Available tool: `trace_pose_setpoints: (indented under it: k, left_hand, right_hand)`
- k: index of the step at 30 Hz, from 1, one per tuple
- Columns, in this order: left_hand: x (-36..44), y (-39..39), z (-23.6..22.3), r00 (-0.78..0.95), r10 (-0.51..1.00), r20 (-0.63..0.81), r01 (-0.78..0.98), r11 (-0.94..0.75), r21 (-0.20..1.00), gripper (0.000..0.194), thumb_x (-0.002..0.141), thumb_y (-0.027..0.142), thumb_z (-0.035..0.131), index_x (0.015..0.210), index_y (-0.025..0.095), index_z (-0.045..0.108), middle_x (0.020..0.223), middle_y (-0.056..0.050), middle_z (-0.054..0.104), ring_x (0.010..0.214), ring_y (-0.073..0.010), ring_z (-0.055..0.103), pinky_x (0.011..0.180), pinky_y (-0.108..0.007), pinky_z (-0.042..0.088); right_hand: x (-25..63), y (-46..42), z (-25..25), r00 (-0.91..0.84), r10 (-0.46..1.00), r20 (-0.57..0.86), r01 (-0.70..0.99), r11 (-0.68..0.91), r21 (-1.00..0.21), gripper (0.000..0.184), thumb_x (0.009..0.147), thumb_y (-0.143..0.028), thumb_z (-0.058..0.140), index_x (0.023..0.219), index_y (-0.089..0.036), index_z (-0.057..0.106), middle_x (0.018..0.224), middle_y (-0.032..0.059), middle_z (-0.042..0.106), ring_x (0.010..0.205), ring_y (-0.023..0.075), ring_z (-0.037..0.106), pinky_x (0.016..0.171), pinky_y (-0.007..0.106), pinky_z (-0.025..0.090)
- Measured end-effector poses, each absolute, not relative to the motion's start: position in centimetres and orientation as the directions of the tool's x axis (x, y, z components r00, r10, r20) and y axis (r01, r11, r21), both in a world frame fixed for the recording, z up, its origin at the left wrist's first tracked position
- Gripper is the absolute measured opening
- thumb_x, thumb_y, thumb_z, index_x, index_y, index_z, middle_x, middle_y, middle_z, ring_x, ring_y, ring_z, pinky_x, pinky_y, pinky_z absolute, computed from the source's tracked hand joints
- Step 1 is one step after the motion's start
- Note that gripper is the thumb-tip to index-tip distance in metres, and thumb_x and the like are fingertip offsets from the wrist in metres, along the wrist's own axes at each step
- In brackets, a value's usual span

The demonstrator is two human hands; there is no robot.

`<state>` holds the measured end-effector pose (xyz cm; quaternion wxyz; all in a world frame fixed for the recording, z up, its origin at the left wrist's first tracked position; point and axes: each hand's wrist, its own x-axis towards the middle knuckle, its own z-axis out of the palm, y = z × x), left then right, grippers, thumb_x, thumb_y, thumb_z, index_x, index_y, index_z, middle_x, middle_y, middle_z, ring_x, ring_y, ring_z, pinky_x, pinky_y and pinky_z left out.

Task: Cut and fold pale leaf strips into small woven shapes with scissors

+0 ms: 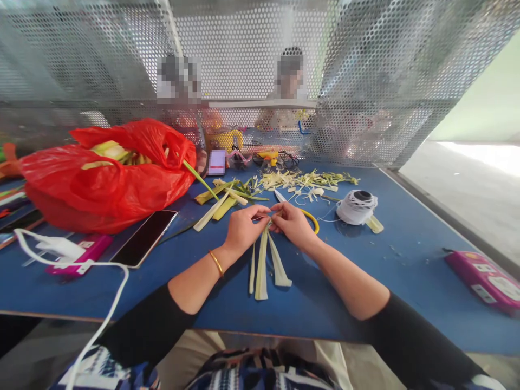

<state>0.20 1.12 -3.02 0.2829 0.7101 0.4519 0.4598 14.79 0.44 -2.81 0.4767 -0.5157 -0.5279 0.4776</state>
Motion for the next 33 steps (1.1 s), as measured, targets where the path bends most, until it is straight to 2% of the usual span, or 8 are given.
trace_pose_setpoints:
  k: [6, 10, 16, 25, 30, 33]
  left_hand:
    - [0.1, 1.2, -3.1, 0.111, 0.916, 0.386, 0.511, -0.386, 0.768, 0.017, 0.075, 0.009, 0.066, 0.083, 0.021, 0.075, 0.082, -0.002, 0.078, 0.077, -0.0177, 0.073, 0.075, -0.027, 0.054]
    - [0.0, 1.3, -3.5, 0.111, 0.896, 0.43, 0.547, -0.416, 0.727, 0.014, 0.076, 0.01, 0.066, 0.074, 0.022, 0.075, 0.078, -0.001, 0.076, 0.073, -0.0165, 0.069, 0.07, -0.026, 0.051]
    - [0.2, 1.8, -4.1, 0.082, 0.909, 0.409, 0.412, -0.404, 0.817, 0.006, 0.074, 0.019, 0.071, 0.069, 0.021, 0.071, 0.071, 0.0, 0.072, 0.065, -0.0147, 0.065, 0.066, -0.025, 0.05]
    - [0.0, 2.0, -4.0, 0.058, 0.936, 0.347, 0.312, -0.347, 0.885, 0.008, 0.071, 0.027, 0.072, 0.066, 0.021, 0.07, 0.069, -0.001, 0.073, 0.066, -0.0165, 0.066, 0.066, -0.027, 0.051]
    - [0.1, 2.1, -4.0, 0.053, 0.944, 0.326, 0.291, -0.327, 0.899, 0.008, 0.071, 0.027, 0.07, 0.067, 0.021, 0.071, 0.07, -0.001, 0.074, 0.068, -0.0172, 0.067, 0.069, -0.028, 0.051]
    - [0.1, 2.0, -4.0, 0.047, 0.945, 0.323, 0.298, -0.322, 0.899, 0.007, 0.071, 0.026, 0.07, 0.067, 0.021, 0.07, 0.07, -0.001, 0.074, 0.068, -0.0172, 0.067, 0.069, -0.028, 0.051]
  right_hand:
    - [14.6, 0.4, -3.0, -0.05, 0.998, 0.039, 0.125, 0.044, -0.991, 0.014, 0.072, -0.011, 0.057, 0.082, -0.021, 0.057, 0.053, -0.0084, 0.059, 0.05, 0.0114, 0.063, 0.05, 0.022, 0.048]
    - [14.5, 0.2, -2.6, -0.026, 1.0, -0.016, 0.13, -0.013, -0.991, 0.008, 0.072, -0.012, 0.059, 0.075, -0.018, 0.063, 0.055, -0.0059, 0.062, 0.049, 0.01, 0.061, 0.051, 0.022, 0.048]
    - [14.7, 0.2, -2.3, -0.031, 0.995, -0.098, 0.069, -0.096, -0.993, 0.008, 0.068, -0.016, 0.063, 0.07, -0.017, 0.07, 0.055, -0.0051, 0.062, 0.048, 0.0085, 0.056, 0.057, 0.023, 0.048]
    - [15.4, 0.7, -2.9, -0.007, 1.0, 0.026, 0.14, 0.027, -0.99, 0.008, 0.065, -0.027, 0.065, 0.062, -0.019, 0.064, 0.055, -0.0045, 0.06, 0.055, 0.01, 0.052, 0.059, 0.024, 0.04]
    - [15.3, 0.9, -3.0, 0.004, 1.0, 0.023, 0.147, 0.022, -0.989, 0.008, 0.066, -0.026, 0.062, 0.06, -0.02, 0.06, 0.055, -0.0041, 0.06, 0.056, 0.0111, 0.053, 0.059, 0.025, 0.039]
    - [15.2, 0.7, -3.0, -0.011, 1.0, 0.01, 0.122, 0.012, -0.993, 0.007, 0.065, -0.027, 0.063, 0.067, -0.02, 0.063, 0.055, -0.0046, 0.06, 0.055, 0.0116, 0.054, 0.059, 0.025, 0.04]
